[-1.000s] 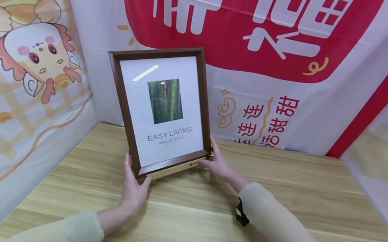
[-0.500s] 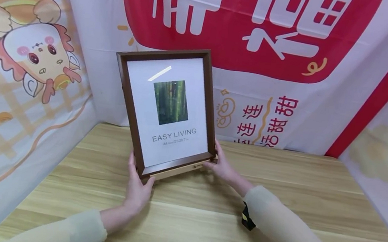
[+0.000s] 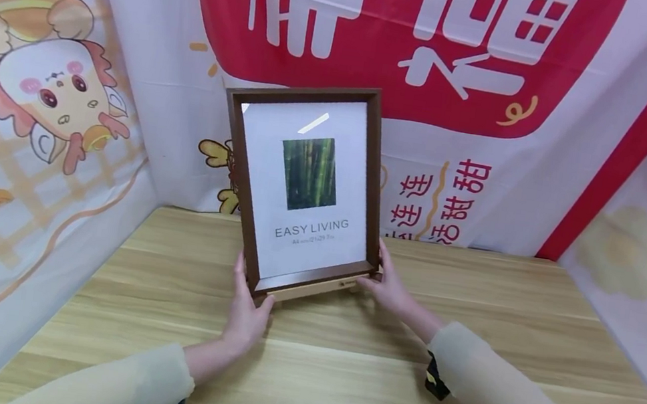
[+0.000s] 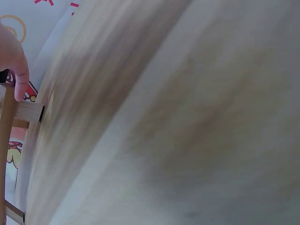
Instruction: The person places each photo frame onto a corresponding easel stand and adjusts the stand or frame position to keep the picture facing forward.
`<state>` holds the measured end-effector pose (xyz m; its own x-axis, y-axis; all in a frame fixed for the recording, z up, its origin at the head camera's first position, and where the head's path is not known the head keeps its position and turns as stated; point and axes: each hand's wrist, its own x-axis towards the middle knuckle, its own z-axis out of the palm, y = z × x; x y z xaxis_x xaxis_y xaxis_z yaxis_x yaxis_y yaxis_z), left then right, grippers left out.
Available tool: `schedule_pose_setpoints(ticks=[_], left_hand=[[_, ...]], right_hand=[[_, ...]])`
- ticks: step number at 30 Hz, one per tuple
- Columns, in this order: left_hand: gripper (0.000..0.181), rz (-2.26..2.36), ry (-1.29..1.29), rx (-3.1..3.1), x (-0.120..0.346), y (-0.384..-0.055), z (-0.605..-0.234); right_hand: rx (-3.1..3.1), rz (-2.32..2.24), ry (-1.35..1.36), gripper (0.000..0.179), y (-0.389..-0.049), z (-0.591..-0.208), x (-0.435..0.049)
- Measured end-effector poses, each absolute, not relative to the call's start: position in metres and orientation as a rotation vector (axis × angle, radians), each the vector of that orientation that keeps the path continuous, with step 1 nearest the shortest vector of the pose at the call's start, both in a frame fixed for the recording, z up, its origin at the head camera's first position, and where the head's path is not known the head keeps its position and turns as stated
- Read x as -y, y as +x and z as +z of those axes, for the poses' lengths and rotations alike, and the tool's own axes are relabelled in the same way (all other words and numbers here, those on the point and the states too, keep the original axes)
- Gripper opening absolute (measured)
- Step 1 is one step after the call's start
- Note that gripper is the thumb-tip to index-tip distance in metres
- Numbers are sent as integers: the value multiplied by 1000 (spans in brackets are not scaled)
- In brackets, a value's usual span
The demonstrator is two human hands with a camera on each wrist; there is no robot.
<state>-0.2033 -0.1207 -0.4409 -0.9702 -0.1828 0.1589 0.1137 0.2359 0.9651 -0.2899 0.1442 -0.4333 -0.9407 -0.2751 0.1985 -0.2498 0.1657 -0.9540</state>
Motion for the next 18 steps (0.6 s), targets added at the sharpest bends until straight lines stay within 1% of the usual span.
schedule_pose_setpoints(ticks=[6,18], left_hand=[[111,-1865,20,2283,112,-209,-441],[110,-1882,-56,2385,96,-219,-439]], right_hand=[[-2394,-1963,-470,103,-280,-433,-158],[-2535,-1913,-345,102,-258,-432,-182]])
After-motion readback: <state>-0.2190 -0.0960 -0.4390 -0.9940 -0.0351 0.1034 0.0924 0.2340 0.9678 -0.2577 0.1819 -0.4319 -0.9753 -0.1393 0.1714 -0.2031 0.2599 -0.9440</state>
